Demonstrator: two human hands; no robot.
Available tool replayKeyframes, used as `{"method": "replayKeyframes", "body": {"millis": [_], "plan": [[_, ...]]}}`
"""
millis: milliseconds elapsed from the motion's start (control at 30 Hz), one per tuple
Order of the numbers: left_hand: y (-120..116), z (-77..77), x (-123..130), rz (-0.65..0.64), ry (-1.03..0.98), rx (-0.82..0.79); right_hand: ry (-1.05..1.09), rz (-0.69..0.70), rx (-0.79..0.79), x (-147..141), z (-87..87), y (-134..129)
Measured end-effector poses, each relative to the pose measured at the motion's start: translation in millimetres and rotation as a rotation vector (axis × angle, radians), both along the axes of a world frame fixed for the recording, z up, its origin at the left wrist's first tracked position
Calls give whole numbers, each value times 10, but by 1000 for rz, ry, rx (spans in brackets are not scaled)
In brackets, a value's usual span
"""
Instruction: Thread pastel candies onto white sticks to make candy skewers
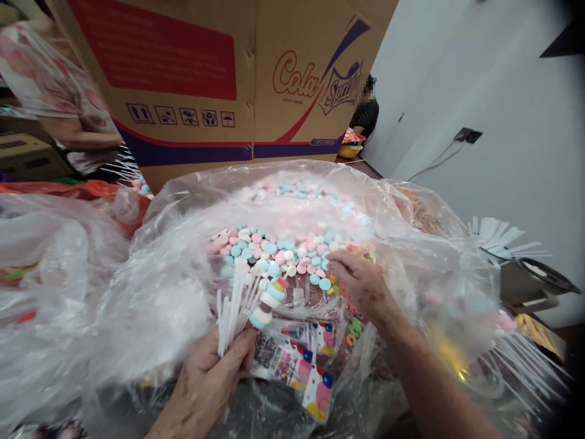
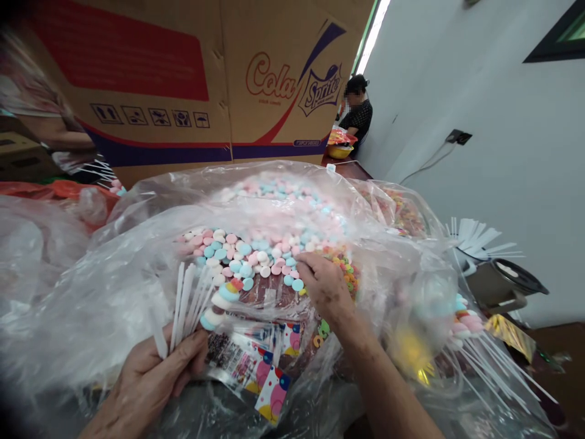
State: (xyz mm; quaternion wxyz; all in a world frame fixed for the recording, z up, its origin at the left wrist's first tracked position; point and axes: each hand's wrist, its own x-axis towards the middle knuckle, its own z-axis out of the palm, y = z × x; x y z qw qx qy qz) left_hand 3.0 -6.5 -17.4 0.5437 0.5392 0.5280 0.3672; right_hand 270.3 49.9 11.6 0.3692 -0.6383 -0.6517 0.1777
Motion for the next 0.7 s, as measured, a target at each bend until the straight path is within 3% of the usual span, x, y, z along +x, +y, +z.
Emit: {"method": "replayKeyframes", "body": {"millis": [100, 233, 333, 500, 700], "plan": [[-11, -18, -28, 36, -48, -22, -406, 43, -79, 49, -45, 23], [-30, -18, -26, 79, -62, -56, -653, 32, -172, -6, -137, -32], [-30, 1, -21, 106, -62, -66, -725, 32, -160, -51, -170, -53], [-27, 4, 3, 93, -55, -64, -669, 10, -61, -127, -167, 45], [-52, 9, 42, 95, -43, -54, -774, 71, -136, -317, -146, 194]]}}
